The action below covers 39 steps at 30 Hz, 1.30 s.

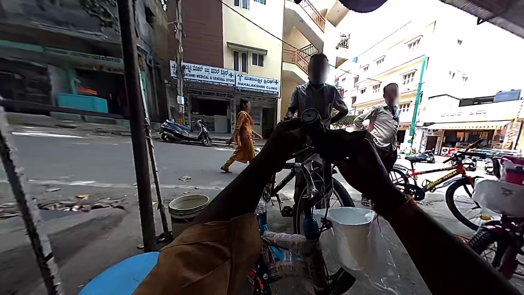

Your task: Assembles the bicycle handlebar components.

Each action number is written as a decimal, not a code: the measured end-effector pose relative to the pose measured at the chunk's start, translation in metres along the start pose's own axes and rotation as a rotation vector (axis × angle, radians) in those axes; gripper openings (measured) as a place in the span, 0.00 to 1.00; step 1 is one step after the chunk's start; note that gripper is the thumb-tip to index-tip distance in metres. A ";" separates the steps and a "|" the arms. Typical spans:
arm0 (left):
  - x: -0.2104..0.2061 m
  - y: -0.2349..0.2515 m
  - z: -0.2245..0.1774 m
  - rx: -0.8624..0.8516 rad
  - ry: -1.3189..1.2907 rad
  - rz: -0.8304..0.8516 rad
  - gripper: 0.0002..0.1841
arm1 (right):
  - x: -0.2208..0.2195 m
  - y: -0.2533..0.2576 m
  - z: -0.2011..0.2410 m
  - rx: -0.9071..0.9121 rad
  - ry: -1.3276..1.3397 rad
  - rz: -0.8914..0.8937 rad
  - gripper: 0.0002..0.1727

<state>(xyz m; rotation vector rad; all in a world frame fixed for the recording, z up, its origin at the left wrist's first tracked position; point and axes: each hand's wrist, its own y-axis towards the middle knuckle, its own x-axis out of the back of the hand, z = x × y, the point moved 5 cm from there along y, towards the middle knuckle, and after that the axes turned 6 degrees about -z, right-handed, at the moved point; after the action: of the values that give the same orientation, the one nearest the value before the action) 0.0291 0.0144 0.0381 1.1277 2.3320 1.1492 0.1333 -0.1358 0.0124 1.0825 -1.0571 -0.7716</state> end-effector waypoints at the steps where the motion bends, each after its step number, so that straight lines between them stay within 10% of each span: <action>1: -0.003 0.006 0.005 0.033 0.049 -0.014 0.08 | 0.000 -0.001 0.000 -0.006 -0.007 -0.003 0.18; 6: -0.011 0.003 0.028 0.240 0.081 0.030 0.03 | 0.001 -0.003 0.004 0.003 -0.017 -0.007 0.18; 11: -0.006 -0.028 0.034 0.245 -0.003 0.091 0.23 | 0.003 -0.007 0.004 0.040 0.016 -0.036 0.20; 17: 0.011 -0.038 0.031 0.158 0.183 0.012 0.22 | 0.012 -0.058 0.023 -0.131 -0.057 -0.505 0.18; 21: 0.005 -0.038 0.015 0.255 0.147 -0.026 0.18 | -0.039 -0.077 0.025 -0.448 0.404 -0.426 0.08; 25: 0.002 -0.042 -0.001 0.242 0.158 -0.058 0.10 | -0.074 -0.053 0.011 -0.815 1.116 -0.705 0.09; 33: 0.014 -0.040 -0.008 0.188 -0.075 0.267 0.17 | -0.073 -0.050 0.015 -0.799 1.192 -0.873 0.07; 39: 0.006 -0.019 0.005 0.077 0.126 -0.033 0.14 | -0.071 -0.059 0.022 -0.646 0.932 -0.794 0.07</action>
<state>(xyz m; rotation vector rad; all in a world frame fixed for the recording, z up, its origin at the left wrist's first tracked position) 0.0183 0.0148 0.0209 1.0661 2.5001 1.1598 0.0889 -0.0967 -0.0618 1.0784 0.4434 -0.9656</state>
